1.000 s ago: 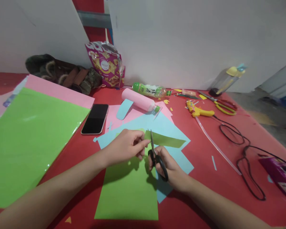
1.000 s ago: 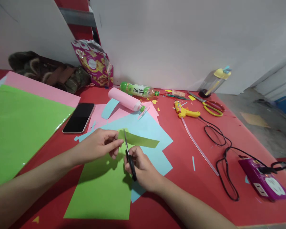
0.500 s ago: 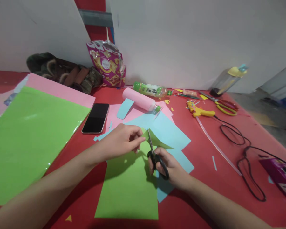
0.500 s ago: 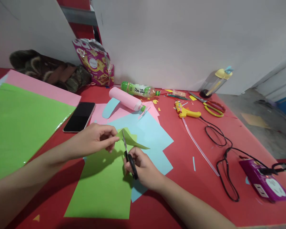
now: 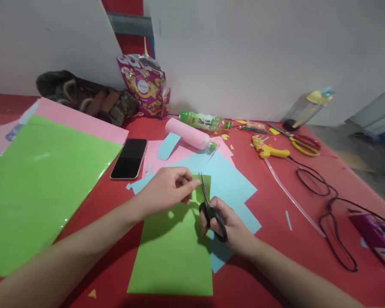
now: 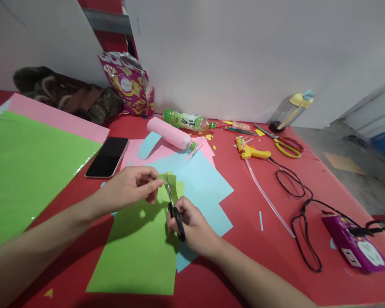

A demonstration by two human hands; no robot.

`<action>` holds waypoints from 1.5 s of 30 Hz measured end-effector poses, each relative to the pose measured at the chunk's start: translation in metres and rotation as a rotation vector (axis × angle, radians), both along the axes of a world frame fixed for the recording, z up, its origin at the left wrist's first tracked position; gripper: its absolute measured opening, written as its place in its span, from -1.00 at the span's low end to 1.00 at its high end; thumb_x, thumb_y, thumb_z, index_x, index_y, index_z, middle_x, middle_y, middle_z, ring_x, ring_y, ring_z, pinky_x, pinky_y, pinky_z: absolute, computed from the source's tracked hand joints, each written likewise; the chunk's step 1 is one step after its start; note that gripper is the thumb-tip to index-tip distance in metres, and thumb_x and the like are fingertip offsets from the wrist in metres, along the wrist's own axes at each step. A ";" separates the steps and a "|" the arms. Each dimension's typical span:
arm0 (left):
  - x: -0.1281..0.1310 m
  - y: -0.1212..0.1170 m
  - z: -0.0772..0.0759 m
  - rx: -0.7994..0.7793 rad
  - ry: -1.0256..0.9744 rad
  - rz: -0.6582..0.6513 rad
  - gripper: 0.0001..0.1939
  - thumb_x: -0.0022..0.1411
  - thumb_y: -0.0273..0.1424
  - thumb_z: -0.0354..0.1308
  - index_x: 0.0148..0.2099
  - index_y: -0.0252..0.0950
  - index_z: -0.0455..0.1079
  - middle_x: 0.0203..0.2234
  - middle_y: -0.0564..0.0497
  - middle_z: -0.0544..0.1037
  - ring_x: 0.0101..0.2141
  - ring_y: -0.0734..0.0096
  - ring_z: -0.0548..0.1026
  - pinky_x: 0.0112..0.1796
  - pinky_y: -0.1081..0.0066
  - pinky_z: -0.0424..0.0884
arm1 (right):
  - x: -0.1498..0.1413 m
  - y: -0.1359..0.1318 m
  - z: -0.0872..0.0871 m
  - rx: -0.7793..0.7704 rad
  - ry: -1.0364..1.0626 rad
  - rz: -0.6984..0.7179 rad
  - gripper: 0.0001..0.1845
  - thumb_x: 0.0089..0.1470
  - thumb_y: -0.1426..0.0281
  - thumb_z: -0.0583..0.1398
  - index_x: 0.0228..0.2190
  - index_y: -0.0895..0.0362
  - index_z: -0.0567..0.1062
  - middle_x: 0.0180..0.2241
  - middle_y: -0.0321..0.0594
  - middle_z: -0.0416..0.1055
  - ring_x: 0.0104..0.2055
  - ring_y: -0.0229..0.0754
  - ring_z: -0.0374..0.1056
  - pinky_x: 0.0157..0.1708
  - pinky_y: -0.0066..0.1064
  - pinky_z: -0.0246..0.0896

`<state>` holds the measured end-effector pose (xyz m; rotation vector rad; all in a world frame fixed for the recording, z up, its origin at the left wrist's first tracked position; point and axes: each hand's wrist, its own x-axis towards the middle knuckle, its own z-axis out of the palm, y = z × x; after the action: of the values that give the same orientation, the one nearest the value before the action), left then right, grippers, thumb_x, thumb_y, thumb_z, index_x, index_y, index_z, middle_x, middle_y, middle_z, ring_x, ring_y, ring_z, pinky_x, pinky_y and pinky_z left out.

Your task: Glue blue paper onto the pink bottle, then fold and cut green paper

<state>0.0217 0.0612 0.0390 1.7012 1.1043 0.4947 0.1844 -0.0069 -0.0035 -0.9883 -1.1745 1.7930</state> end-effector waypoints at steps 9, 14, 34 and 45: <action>0.009 -0.007 -0.003 -0.110 -0.120 0.032 -0.78 0.11 -0.34 -0.04 -0.53 -0.32 0.18 -0.70 0.14 0.38 -0.65 0.57 0.41 -0.59 0.58 0.31 | 0.001 -0.001 -0.002 -0.015 0.006 0.003 -0.52 -0.26 0.04 0.19 -0.54 0.11 0.09 -0.55 -0.42 0.20 -0.54 -0.39 0.13 -0.50 -0.46 0.02; 0.006 -0.005 -0.001 -0.105 -0.118 0.043 -0.80 0.10 -0.35 -0.01 -0.52 -0.32 0.16 -0.69 0.15 0.38 -0.65 0.57 0.42 -0.58 0.58 0.32 | 0.002 -0.001 -0.002 -0.011 -0.008 0.006 -0.52 -0.27 0.04 0.19 -0.54 0.12 0.10 -0.56 -0.42 0.20 -0.55 -0.41 0.11 -0.51 -0.48 0.01; 0.004 -0.005 -0.001 -0.096 -0.139 0.035 -0.84 0.09 -0.36 0.00 -0.48 -0.32 0.19 -0.66 0.13 0.41 -0.62 0.55 0.43 -0.54 0.55 0.34 | 0.001 -0.002 -0.003 0.001 -0.024 0.001 -0.52 -0.27 0.03 0.19 -0.55 0.11 0.09 -0.57 -0.41 0.20 -0.54 -0.38 0.12 -0.51 -0.46 0.01; 0.008 -0.009 0.002 -0.216 -0.189 0.008 -0.82 0.08 -0.42 -0.01 -0.55 -0.32 0.16 -0.70 0.14 0.39 -0.66 0.59 0.40 -0.56 0.55 0.34 | 0.002 -0.002 0.000 0.035 -0.055 0.036 -0.51 -0.23 -0.01 0.15 -0.52 0.09 0.08 -0.53 -0.37 0.17 -0.52 -0.35 0.07 -0.51 -0.44 -0.03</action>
<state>0.0297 0.0522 0.0407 1.4325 0.9903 0.5110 0.1864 -0.0091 -0.0038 -1.0083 -1.2607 1.7773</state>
